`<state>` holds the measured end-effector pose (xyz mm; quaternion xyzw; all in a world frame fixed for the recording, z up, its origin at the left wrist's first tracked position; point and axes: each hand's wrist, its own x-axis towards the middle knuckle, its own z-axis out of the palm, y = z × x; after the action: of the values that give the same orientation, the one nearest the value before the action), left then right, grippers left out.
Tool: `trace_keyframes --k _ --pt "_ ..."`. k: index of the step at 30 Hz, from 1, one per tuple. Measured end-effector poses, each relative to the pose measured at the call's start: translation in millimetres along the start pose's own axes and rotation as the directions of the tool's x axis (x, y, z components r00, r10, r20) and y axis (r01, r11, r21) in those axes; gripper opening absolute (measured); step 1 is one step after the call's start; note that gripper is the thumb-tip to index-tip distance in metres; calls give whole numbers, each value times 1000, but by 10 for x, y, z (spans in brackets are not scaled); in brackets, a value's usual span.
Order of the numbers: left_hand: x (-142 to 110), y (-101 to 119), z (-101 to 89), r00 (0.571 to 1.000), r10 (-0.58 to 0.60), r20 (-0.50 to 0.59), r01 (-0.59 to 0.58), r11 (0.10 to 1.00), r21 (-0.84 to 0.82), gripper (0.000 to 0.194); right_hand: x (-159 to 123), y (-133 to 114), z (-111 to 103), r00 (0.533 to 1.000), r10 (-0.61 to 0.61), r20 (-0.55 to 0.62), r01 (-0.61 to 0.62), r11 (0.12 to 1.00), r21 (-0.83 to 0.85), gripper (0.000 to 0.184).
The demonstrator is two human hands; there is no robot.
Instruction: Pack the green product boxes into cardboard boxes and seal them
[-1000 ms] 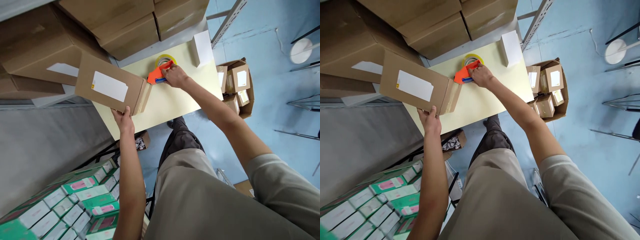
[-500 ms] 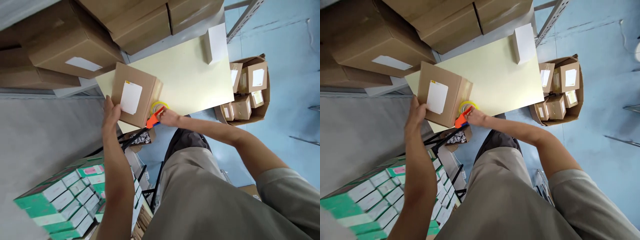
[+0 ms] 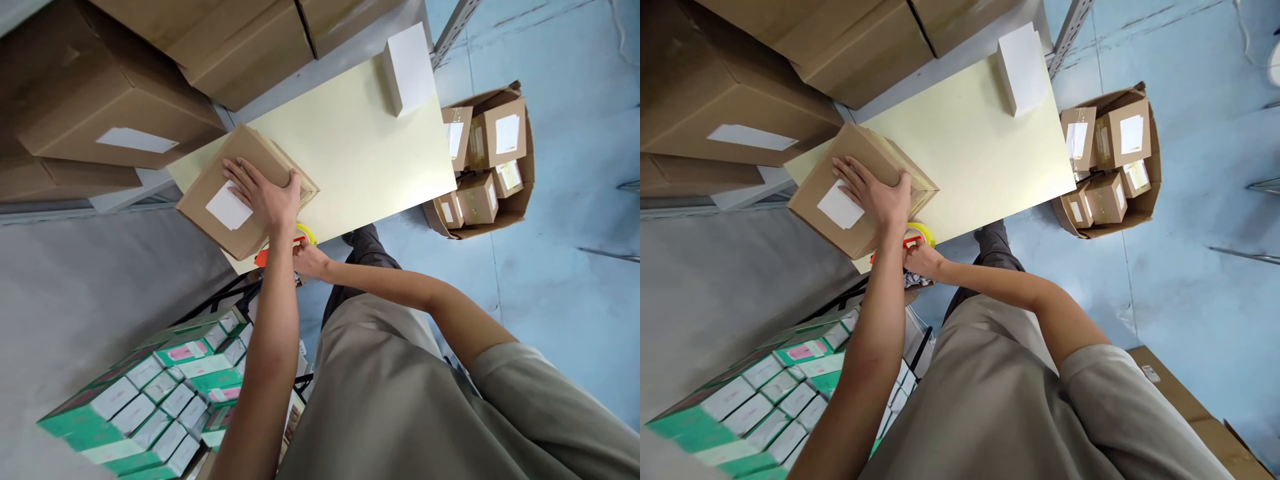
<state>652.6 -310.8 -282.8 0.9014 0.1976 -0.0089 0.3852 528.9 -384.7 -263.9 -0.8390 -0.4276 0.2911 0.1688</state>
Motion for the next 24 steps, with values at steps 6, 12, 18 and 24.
trace_keyframes --k 6,12,18,24 --pt "-18 44 -54 1000 9 18 -9 1000 7 121 -886 626 55 986 166 5 -165 985 -42 52" --pt "-74 109 -85 997 63 54 -64 998 13 119 -1689 1622 -131 917 397 -36 -398 917 -17 49" --pt "-115 125 -189 985 70 155 -65 997 -35 113 -1003 1964 -489 924 344 -169 -368 918 -146 52" --pt "-223 10 -504 968 100 230 -105 994 11 122 -552 1759 -490 977 206 -56 -213 955 -206 47"
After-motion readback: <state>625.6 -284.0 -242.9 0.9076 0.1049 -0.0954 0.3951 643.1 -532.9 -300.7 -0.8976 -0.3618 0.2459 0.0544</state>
